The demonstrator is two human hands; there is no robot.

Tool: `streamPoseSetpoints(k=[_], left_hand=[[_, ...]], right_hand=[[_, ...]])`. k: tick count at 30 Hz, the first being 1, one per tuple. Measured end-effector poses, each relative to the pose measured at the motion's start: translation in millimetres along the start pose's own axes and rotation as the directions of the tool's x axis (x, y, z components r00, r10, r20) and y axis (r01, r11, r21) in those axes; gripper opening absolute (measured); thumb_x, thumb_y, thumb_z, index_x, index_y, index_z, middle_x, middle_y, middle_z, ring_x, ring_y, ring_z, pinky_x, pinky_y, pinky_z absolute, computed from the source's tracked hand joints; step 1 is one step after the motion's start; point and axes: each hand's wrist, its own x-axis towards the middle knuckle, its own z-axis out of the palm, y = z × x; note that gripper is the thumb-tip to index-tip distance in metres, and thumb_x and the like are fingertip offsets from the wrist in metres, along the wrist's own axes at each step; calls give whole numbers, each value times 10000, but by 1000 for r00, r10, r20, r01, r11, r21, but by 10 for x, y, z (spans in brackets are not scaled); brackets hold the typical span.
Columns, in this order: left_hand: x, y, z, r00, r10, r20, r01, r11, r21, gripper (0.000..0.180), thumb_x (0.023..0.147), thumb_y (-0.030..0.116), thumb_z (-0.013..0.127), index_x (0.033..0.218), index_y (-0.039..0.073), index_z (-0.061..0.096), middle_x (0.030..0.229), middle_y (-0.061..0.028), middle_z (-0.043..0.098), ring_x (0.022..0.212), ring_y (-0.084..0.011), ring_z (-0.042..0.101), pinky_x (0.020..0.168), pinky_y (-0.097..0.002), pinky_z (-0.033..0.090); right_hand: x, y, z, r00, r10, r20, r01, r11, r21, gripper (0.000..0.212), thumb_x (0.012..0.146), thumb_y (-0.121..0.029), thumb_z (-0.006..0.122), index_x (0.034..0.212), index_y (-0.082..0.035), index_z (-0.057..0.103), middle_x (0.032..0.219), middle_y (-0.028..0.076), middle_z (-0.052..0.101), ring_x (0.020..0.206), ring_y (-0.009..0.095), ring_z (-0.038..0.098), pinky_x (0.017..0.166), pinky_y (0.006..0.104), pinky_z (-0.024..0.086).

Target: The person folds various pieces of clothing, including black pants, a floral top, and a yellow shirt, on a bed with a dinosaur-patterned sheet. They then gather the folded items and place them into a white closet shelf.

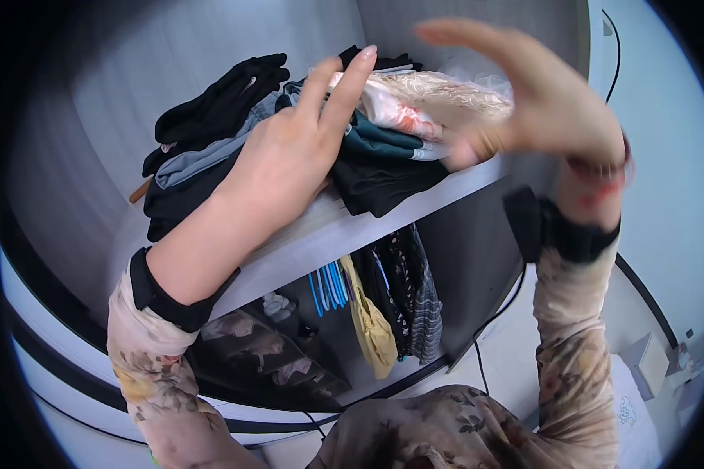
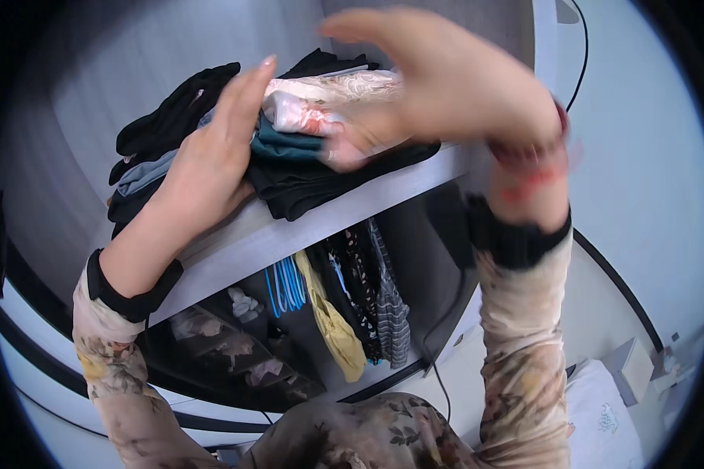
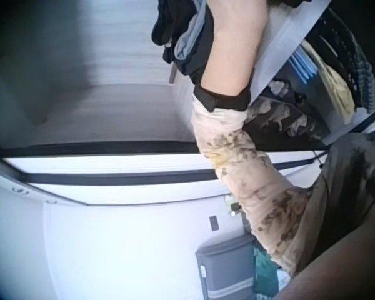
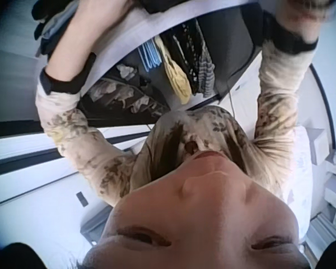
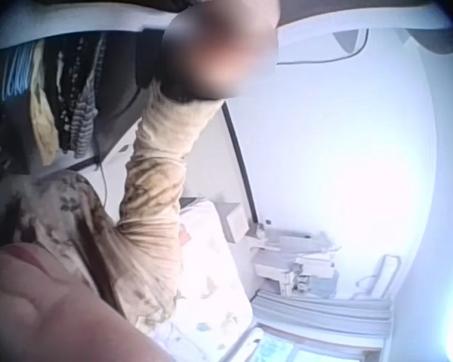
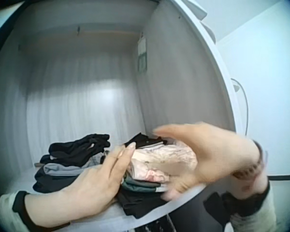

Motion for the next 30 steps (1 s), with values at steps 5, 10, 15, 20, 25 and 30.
streamPoseSetpoints(k=[5,10,15,20,25,30], left_hand=[[24,-230,383,985,23,171,-24,1000,3,318,772,15,501,1089,20,480,960,-166,520,740,-341,637,653,-391,542],[360,-385,548,715,-199,670,207,976,69,596,714,-95,538,1283,-37,369,1237,-243,476,1074,-379,536,878,-401,469],[683,-533,-150,656,-69,751,115,993,-9,507,766,83,646,1242,6,492,1143,-201,587,1062,-307,572,858,-346,479],[562,-1234,-1204,597,-466,653,377,882,284,574,749,269,709,1262,102,513,1080,-170,634,1002,-263,605,907,-363,436],[94,-866,-1547,502,-661,558,255,729,635,417,816,178,628,1175,-16,540,957,-186,652,886,-317,629,803,-367,489],[-656,-543,-1470,315,-679,663,413,727,548,394,820,133,589,1155,-57,505,981,-222,620,923,-368,602,823,-411,476]], right_hand=[[-518,187,653,984,174,-28,-175,947,-269,847,606,-229,789,1320,-44,373,1298,210,428,1222,380,386,984,513,315],[-332,269,1045,942,336,12,-304,866,-397,507,827,-159,604,1285,-53,413,1307,190,421,1240,377,367,939,573,325],[69,356,575,950,146,277,-96,978,-185,599,645,-293,775,1097,35,558,920,242,611,916,377,593,822,382,468],[1195,130,297,995,-81,60,91,977,-193,550,719,-279,741,1122,44,551,1057,225,600,998,321,594,837,358,478],[2273,-242,794,949,-67,309,99,991,-90,573,759,-280,707,1204,25,513,1158,217,570,1068,321,566,902,365,458],[2681,-306,1365,869,-27,495,146,968,-203,518,766,-253,662,1210,-20,533,1155,208,579,1044,336,572,897,369,458]])
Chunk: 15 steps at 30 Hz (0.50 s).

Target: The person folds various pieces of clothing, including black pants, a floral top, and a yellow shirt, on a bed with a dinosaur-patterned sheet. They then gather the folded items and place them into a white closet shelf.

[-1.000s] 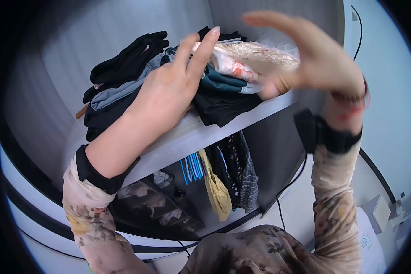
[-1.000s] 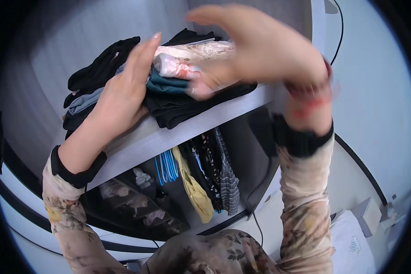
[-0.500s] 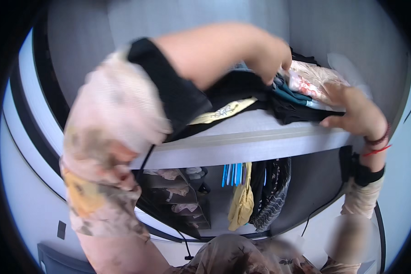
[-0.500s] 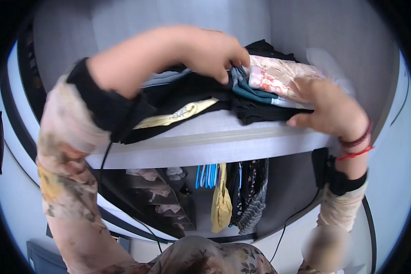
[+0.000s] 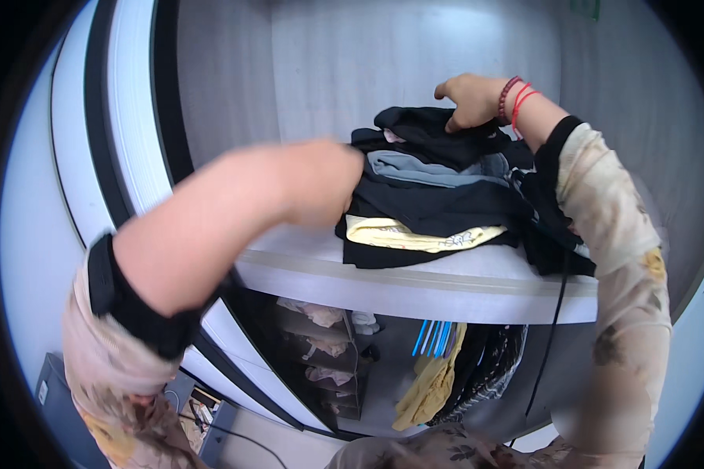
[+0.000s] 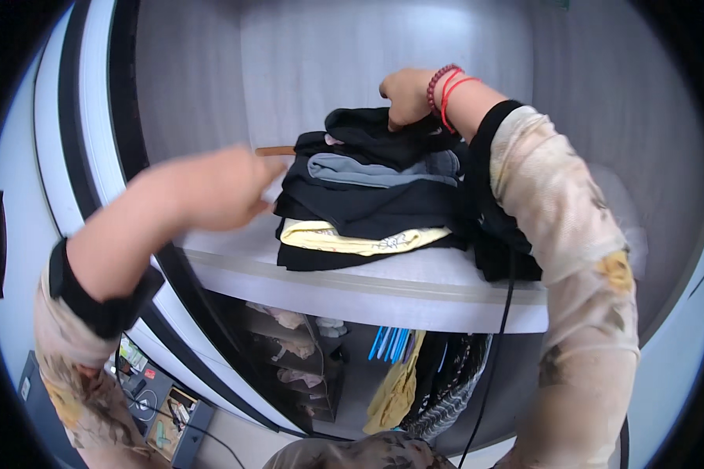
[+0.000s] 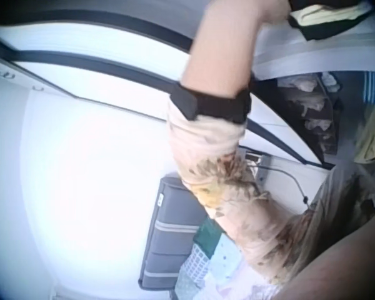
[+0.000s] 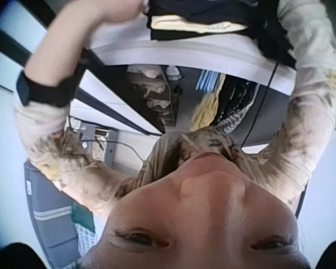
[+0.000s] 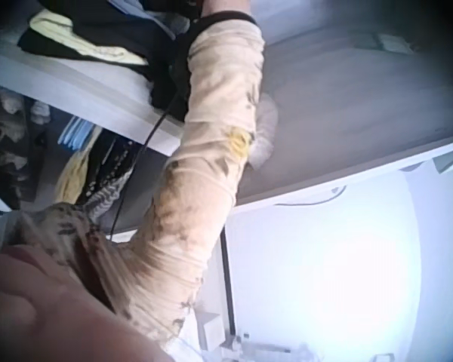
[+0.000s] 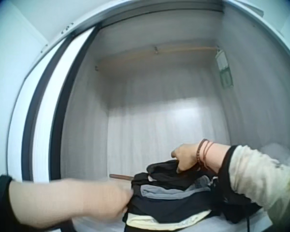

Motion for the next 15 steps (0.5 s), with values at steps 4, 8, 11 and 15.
streamPoseSetpoints(k=[4,8,11,15], left_hand=[[-433,-53,552,994,-30,108,43,992,-118,451,808,112,593,1191,-71,442,1052,-237,575,927,-386,595,808,-415,484],[-656,-42,678,987,-47,154,72,984,-161,455,811,98,586,1204,-71,432,1065,-245,568,927,-380,596,792,-408,493],[-636,-57,664,991,-56,125,74,987,-144,454,804,69,574,1209,-73,428,1051,-245,574,917,-377,599,785,-405,497],[-468,-67,616,994,-98,52,98,995,4,435,782,17,549,1193,-75,437,1009,-234,590,881,-376,607,769,-408,499]], right_hand=[[393,128,175,998,3,61,-17,971,237,420,763,-240,646,1118,-19,606,1059,190,630,1006,320,593,876,370,460],[542,161,173,998,-1,-68,31,901,434,371,783,-227,650,1084,-12,628,1012,162,653,964,278,609,848,364,457],[526,121,162,992,-101,-70,123,765,632,305,817,-207,636,1023,17,636,947,92,659,890,173,600,786,309,471],[410,308,61,992,-124,-23,90,570,817,304,755,-100,628,1047,-14,625,1013,73,640,967,164,586,819,298,473]])
